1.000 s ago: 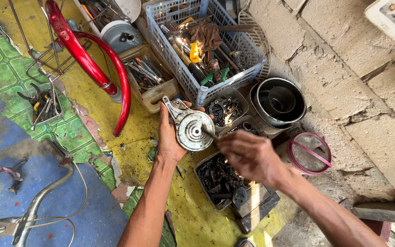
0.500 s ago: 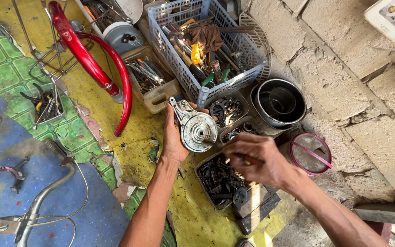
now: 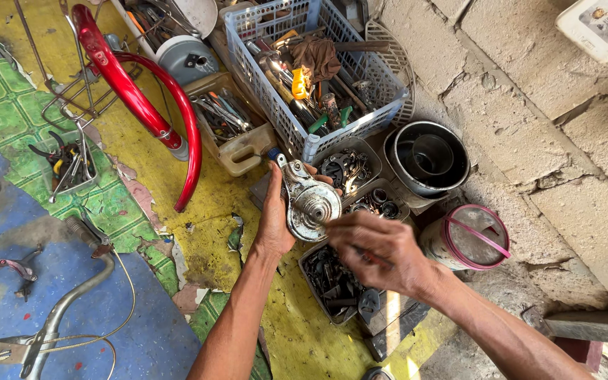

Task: The person sits on the floor cleaning a round metal bicycle component, scraping debris from its surface with a small stick and wiping it with a rag. They then carry it to a parts area and continue scraping and wiping it over a tray of parts.

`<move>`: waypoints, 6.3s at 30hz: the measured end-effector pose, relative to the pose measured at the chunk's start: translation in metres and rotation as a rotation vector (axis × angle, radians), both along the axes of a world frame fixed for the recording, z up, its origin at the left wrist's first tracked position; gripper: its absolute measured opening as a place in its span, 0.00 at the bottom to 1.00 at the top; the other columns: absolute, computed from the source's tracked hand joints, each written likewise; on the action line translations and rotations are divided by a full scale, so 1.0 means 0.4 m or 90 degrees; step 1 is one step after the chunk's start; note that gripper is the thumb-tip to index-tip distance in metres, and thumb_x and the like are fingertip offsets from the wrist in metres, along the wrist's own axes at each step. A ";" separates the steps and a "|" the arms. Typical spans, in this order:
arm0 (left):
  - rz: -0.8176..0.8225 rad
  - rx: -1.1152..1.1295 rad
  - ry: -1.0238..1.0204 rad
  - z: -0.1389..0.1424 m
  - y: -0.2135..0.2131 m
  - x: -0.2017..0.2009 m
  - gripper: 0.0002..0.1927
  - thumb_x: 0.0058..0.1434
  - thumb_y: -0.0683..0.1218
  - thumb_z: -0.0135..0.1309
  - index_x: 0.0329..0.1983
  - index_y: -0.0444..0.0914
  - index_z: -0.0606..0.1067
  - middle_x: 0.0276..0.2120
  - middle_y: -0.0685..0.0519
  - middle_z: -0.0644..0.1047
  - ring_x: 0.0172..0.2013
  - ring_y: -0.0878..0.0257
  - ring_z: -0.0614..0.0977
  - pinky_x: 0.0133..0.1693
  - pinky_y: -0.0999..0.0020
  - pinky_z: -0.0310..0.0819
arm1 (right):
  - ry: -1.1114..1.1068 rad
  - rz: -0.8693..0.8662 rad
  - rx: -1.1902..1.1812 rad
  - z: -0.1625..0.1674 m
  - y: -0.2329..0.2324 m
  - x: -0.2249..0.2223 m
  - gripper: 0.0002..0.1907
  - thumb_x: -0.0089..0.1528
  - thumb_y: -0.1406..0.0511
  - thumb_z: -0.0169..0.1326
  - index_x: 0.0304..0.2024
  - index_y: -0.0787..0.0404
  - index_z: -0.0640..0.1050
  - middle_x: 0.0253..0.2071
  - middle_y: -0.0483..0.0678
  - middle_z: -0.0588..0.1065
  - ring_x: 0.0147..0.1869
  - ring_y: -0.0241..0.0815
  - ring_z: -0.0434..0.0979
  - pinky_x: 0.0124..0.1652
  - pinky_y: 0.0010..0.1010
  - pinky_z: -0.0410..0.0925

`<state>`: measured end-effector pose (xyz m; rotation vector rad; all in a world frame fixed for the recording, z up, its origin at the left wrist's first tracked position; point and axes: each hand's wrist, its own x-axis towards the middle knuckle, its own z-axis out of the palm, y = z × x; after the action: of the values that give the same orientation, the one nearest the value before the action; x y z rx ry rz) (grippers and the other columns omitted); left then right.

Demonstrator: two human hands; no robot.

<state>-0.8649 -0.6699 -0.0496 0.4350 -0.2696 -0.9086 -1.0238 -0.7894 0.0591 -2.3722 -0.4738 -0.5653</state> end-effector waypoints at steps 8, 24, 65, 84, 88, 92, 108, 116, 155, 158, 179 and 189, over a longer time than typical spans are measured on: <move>-0.058 -0.001 0.001 0.002 -0.013 -0.025 0.34 0.74 0.69 0.29 0.56 0.39 0.71 0.46 0.46 0.81 0.45 0.58 0.84 0.48 0.59 0.82 | -0.053 -0.103 -0.034 0.006 -0.020 0.013 0.08 0.62 0.75 0.58 0.42 0.65 0.84 0.48 0.54 0.82 0.49 0.44 0.86 0.44 0.27 0.77; -0.079 0.041 -0.023 -0.012 0.005 -0.021 0.38 0.71 0.72 0.32 0.57 0.37 0.71 0.48 0.42 0.80 0.47 0.55 0.85 0.49 0.54 0.84 | -0.028 -0.042 -0.006 0.034 -0.019 0.015 0.10 0.59 0.75 0.61 0.44 0.66 0.82 0.48 0.53 0.81 0.51 0.45 0.85 0.50 0.31 0.79; -0.033 -0.261 0.261 -0.058 0.039 0.053 0.37 0.72 0.72 0.33 0.55 0.37 0.74 0.54 0.38 0.78 0.60 0.35 0.75 0.58 0.30 0.72 | 0.016 -0.059 -0.004 0.096 -0.041 -0.012 0.11 0.56 0.74 0.62 0.42 0.64 0.82 0.45 0.51 0.82 0.47 0.43 0.85 0.45 0.28 0.78; 0.122 -0.077 0.373 -0.098 0.025 0.057 0.45 0.69 0.75 0.23 0.53 0.34 0.72 0.53 0.35 0.78 0.57 0.38 0.78 0.55 0.39 0.76 | 0.074 0.019 0.005 0.024 0.033 -0.013 0.09 0.59 0.73 0.61 0.42 0.67 0.82 0.45 0.53 0.81 0.47 0.47 0.85 0.43 0.33 0.78; 0.107 -0.101 0.296 -0.061 0.035 0.050 0.44 0.69 0.75 0.25 0.51 0.34 0.73 0.51 0.36 0.79 0.55 0.37 0.79 0.54 0.39 0.77 | 0.139 0.000 0.102 0.026 0.025 -0.010 0.08 0.59 0.72 0.62 0.41 0.64 0.83 0.43 0.51 0.82 0.45 0.43 0.87 0.40 0.30 0.78; 0.110 -0.082 0.208 -0.024 0.039 0.055 0.42 0.71 0.74 0.28 0.50 0.34 0.74 0.46 0.35 0.80 0.53 0.35 0.81 0.54 0.39 0.78 | 0.089 0.008 0.088 0.028 0.009 -0.001 0.07 0.59 0.71 0.63 0.41 0.63 0.84 0.42 0.49 0.83 0.45 0.42 0.86 0.43 0.31 0.80; 0.118 0.056 0.107 -0.003 0.018 0.036 0.36 0.68 0.73 0.34 0.47 0.38 0.74 0.40 0.43 0.82 0.44 0.47 0.85 0.45 0.48 0.83 | 0.187 -0.033 0.013 0.066 -0.014 -0.006 0.12 0.53 0.75 0.60 0.39 0.64 0.85 0.34 0.48 0.82 0.34 0.41 0.83 0.31 0.29 0.76; 0.261 0.324 -0.010 -0.046 -0.028 0.032 0.34 0.69 0.73 0.38 0.50 0.40 0.72 0.40 0.49 0.77 0.38 0.58 0.79 0.41 0.58 0.78 | 0.155 0.011 -0.004 0.045 0.002 -0.016 0.13 0.53 0.76 0.58 0.41 0.66 0.82 0.39 0.51 0.81 0.36 0.41 0.83 0.30 0.29 0.77; 0.119 0.388 0.406 -0.142 -0.010 0.045 0.61 0.50 0.87 0.32 0.72 0.38 0.53 0.62 0.31 0.68 0.59 0.32 0.74 0.52 0.24 0.66 | -0.089 0.004 -0.203 -0.047 -0.026 -0.021 0.07 0.59 0.77 0.54 0.38 0.67 0.81 0.46 0.57 0.80 0.44 0.42 0.82 0.37 0.28 0.77; 0.102 0.362 0.424 -0.146 -0.012 0.044 0.63 0.50 0.87 0.32 0.72 0.36 0.56 0.61 0.31 0.68 0.58 0.34 0.73 0.52 0.23 0.67 | -0.095 0.057 -0.180 -0.038 -0.017 -0.018 0.09 0.57 0.76 0.54 0.40 0.71 0.80 0.46 0.59 0.79 0.47 0.46 0.82 0.41 0.31 0.79; 0.067 0.111 0.564 -0.126 0.009 0.043 0.49 0.65 0.77 0.29 0.58 0.28 0.68 0.49 0.32 0.74 0.51 0.39 0.78 0.55 0.27 0.64 | -0.104 -0.182 -0.045 0.009 -0.023 -0.015 0.07 0.59 0.75 0.58 0.40 0.65 0.82 0.43 0.52 0.81 0.41 0.42 0.85 0.39 0.27 0.78; 0.010 -0.012 0.510 -0.150 0.001 0.029 0.45 0.67 0.73 0.35 0.50 0.24 0.70 0.43 0.32 0.78 0.46 0.37 0.82 0.54 0.29 0.67 | -0.038 -0.073 -0.045 0.001 -0.009 -0.011 0.11 0.56 0.76 0.58 0.42 0.68 0.79 0.44 0.55 0.79 0.43 0.46 0.83 0.39 0.33 0.76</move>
<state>-0.8535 -0.6695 -0.1096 0.0317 0.4558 -0.9952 -1.0284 -0.7929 0.0595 -2.4672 -0.3915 -0.6827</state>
